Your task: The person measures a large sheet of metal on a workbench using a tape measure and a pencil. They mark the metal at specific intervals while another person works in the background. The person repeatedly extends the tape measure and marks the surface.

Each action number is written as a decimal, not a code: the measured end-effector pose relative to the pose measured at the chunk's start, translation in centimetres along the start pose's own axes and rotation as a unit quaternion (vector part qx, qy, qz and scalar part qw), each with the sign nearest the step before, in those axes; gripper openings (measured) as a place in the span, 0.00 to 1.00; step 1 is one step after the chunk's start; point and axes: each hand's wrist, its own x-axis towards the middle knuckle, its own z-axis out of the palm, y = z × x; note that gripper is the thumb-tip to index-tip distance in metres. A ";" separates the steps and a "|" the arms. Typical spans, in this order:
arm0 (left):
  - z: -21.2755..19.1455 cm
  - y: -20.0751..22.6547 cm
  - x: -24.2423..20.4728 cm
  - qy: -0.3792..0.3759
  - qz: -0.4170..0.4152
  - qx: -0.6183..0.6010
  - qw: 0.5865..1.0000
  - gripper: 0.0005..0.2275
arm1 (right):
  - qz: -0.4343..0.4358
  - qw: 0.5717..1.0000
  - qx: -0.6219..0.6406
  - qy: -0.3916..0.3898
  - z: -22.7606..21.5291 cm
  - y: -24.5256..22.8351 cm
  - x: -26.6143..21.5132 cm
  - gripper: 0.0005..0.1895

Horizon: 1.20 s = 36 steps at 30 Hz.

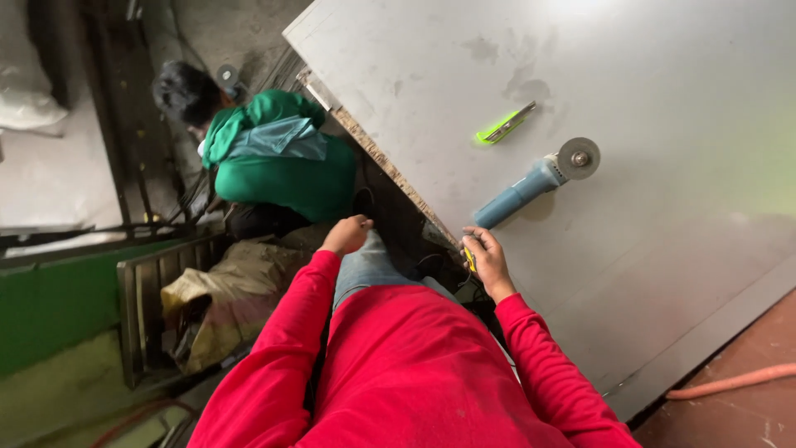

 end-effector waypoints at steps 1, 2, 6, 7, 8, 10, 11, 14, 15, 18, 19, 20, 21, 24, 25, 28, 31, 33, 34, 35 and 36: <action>-0.7 -1.4 1.4 0.005 -0.021 0.010 1.000 0.20 | 0.012 1.000 -0.001 0.013 0.3 0.0 0.4 0.16; -1.6 -2.7 3.0 0.011 -0.042 0.021 0.999 0.20 | 0.023 0.999 -0.002 0.026 0.7 -0.1 0.8 0.17; -6.2 -3.3 7.1 0.009 -0.034 0.042 0.999 0.21 | 0.040 0.997 0.027 0.060 3.4 -0.7 4.1 0.21; -7.8 -1.6 7.5 0.007 -0.013 0.004 1.000 0.21 | 0.045 0.997 0.019 0.064 4.4 -1.0 5.1 0.21; -9.5 0.0 7.9 0.004 0.008 -0.034 0.999 0.20 | 0.050 0.996 0.012 0.069 5.6 -1.4 6.1 0.21; -10.9 4.2 8.6 -0.010 0.094 -0.039 0.995 0.18 | 0.050 0.995 0.015 0.090 8.1 -1.4 8.5 0.20; -12.0 6.5 9.5 -0.016 0.177 -0.054 0.983 0.17 | 0.045 0.994 0.009 0.102 9.4 -1.9 10.5 0.20; -15.5 12.3 9.6 -0.059 0.241 -0.022 0.968 0.19 | 0.044 0.964 -0.241 0.103 13.3 -6.3 13.3 0.33; -17.0 13.0 10.6 -0.069 0.246 -0.015 0.967 0.19 | 0.049 0.964 -0.234 0.113 14.5 -6.9 14.3 0.33; -20.1 14.8 14.9 -0.085 0.237 0.124 0.960 0.28 | 0.017 0.889 -0.444 0.109 16.5 -8.4 17.4 0.33; -20.2 14.4 16.8 -0.062 0.242 0.115 0.961 0.25 | 0.028 0.894 -0.434 0.109 16.7 -8.3 17.9 0.33; -20.2 13.9 18.8 -0.039 0.247 0.104 0.963 0.22 | 0.039 0.898 -0.425 0.108 16.8 -8.0 18.4 0.32; -21.1 13.8 20.1 -0.048 0.253 0.108 0.960 0.22 | 0.045 0.899 -0.420 0.117 16.9 -8.7 18.1 0.32; -23.1 11.5 23.1 0.094 0.378 0.157 0.908 0.10 | 0.026 0.857 -0.496 0.136 18.1 -10.2 16.5 0.31; -23.7 10.9 23.9 0.138 0.394 0.220 0.882 0.11 | 0.072 0.841 -0.521 0.129 18.3 -11.5 15.9 0.35; -24.6 9.4 24.0 0.188 0.412 0.293 0.842 0.14 | 0.155 0.815 -0.550 0.097 18.3 -12.9 15.1 0.40; -24.3 8.5 22.9 0.176 0.397 0.292 0.853 0.18 | 0.199 0.815 -0.543 0.044 18.3 -14.4 14.8 0.41; -23.9 8.2 22.4 0.158 0.379 0.272 0.870 0.20 | 0.209 0.819 -0.534 0.017 18.1 -14.6 15.0 0.41; -23.9 8.1 22.2 0.137 0.364 0.271 0.881 0.19 | 0.210 0.826 -0.524 0.003 17.7 -14.0 15.4 0.43; -24.0 8.5 22.3 0.118 0.351 0.270 0.889 0.18 | 0.209 0.832 -0.514 -0.009 17.1 -13.8 16.1 0.45; -23.3 8.6 22.4 0.124 0.349 0.266 0.890 0.18 | 0.205 0.830 -0.519 -0.009 16.7 -13.7 16.2 0.45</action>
